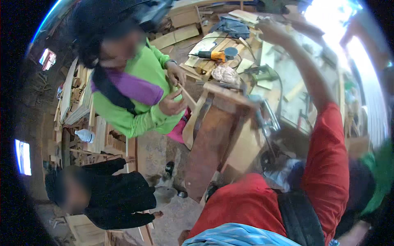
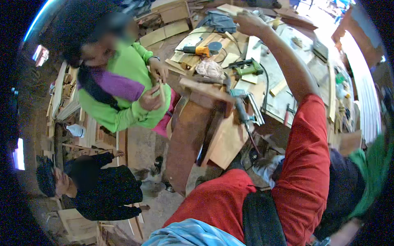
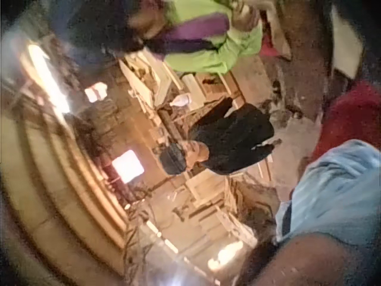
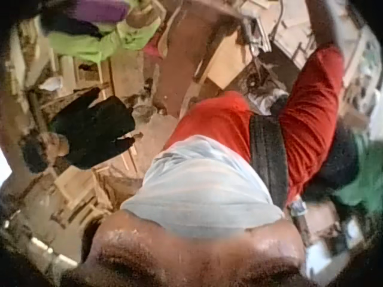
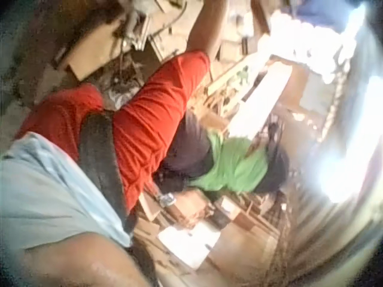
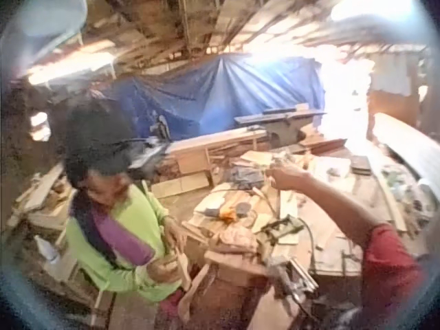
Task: Assembling a wooden structure using wood glue and a pneumatic nail gun.
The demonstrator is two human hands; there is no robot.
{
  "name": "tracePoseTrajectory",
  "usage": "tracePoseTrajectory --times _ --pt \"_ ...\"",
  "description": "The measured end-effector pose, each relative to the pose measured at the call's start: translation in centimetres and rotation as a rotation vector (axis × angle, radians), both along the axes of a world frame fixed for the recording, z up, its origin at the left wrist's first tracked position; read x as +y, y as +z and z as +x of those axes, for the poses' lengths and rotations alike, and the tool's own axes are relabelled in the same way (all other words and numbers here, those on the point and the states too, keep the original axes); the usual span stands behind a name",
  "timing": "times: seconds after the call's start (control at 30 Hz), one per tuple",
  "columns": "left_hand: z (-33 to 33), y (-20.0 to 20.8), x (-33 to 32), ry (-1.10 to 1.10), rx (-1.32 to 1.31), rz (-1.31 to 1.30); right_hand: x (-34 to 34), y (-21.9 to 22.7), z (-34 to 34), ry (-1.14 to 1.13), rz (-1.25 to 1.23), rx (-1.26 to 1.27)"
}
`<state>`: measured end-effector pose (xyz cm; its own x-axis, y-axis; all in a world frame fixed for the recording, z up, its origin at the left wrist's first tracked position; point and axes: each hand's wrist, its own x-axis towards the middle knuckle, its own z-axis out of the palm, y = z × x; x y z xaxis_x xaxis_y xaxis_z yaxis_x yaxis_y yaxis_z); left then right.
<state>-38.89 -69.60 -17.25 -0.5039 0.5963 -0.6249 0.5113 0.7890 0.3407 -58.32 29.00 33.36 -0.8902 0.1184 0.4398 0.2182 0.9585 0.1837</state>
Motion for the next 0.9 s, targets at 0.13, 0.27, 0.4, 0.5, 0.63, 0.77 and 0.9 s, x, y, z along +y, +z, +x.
tracePoseTrajectory --times 0.13,0.27,0.4,0.5,0.63,0.77,0.9 --pt "-24.2 7.1 23.2 0.021 -0.129 -0.054 2.2 -4.5 -4.5 -0.080 0.191 -0.301" --pt "-57.0 21.3 39.8 0.363 -0.141 -0.161 -14.2 -9.5 -17.1 0.160 -0.109 -0.225" --pt "-66.5 25.8 36.0 0.528 -0.141 -0.191 -25.4 -13.4 -19.8 0.072 -0.324 -0.401" --pt "-61.7 20.7 27.4 0.620 -0.199 -0.218 -32.5 -18.2 -19.2 -0.055 -0.417 -0.422" --pt "-56.1 20.6 6.3 0.856 -0.208 -0.240 -48.1 -23.6 -19.4 0.047 -0.310 -0.416" --pt "-51.2 17.2 -5.4 1.017 -0.181 -0.117 -56.2 -31.6 -19.4 0.114 -0.150 -0.335" --pt "-46.6 26.0 -24.5 1.428 0.000 -0.046 -70.8 -28.2 -26.4 0.223 -0.201 -0.245"
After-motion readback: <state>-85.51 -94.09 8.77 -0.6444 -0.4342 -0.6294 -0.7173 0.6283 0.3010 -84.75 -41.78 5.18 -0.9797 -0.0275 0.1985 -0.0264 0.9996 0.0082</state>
